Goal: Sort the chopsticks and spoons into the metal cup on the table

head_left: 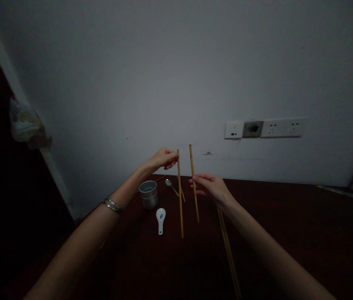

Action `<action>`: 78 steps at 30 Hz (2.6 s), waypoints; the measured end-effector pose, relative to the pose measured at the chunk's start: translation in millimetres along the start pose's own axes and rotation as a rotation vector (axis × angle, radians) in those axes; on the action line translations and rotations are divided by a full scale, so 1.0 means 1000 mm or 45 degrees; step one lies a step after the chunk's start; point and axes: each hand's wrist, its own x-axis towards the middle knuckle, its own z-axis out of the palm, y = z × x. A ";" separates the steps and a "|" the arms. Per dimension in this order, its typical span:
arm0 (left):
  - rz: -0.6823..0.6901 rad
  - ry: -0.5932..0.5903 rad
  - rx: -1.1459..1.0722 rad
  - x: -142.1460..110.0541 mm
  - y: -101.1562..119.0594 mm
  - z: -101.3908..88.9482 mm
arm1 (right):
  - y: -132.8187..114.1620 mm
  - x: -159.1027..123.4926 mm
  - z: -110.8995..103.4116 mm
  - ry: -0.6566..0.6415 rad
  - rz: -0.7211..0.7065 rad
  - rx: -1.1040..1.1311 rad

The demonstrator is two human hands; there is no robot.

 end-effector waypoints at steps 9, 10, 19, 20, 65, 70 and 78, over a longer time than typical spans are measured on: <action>0.113 -0.105 -0.335 0.023 0.003 0.082 | 0.006 -0.033 -0.045 0.111 0.077 0.004; 0.098 -0.098 -0.353 0.026 0.000 0.089 | 0.008 -0.036 -0.049 0.118 0.097 -0.008; -0.012 -0.025 -0.592 0.030 -0.023 0.138 | 0.022 -0.046 -0.069 0.106 0.177 -0.071; -0.032 0.001 -0.624 0.029 -0.025 0.142 | 0.023 -0.045 -0.070 0.102 0.181 -0.069; -0.366 -0.048 -1.100 0.011 -0.038 0.202 | 0.047 -0.038 -0.094 0.129 0.467 -0.384; -0.369 -0.005 -1.055 0.014 -0.050 0.198 | 0.053 -0.038 -0.107 0.164 0.536 -0.476; -0.425 -0.027 -1.013 0.014 -0.067 0.197 | 0.061 -0.041 -0.108 0.115 0.676 -0.819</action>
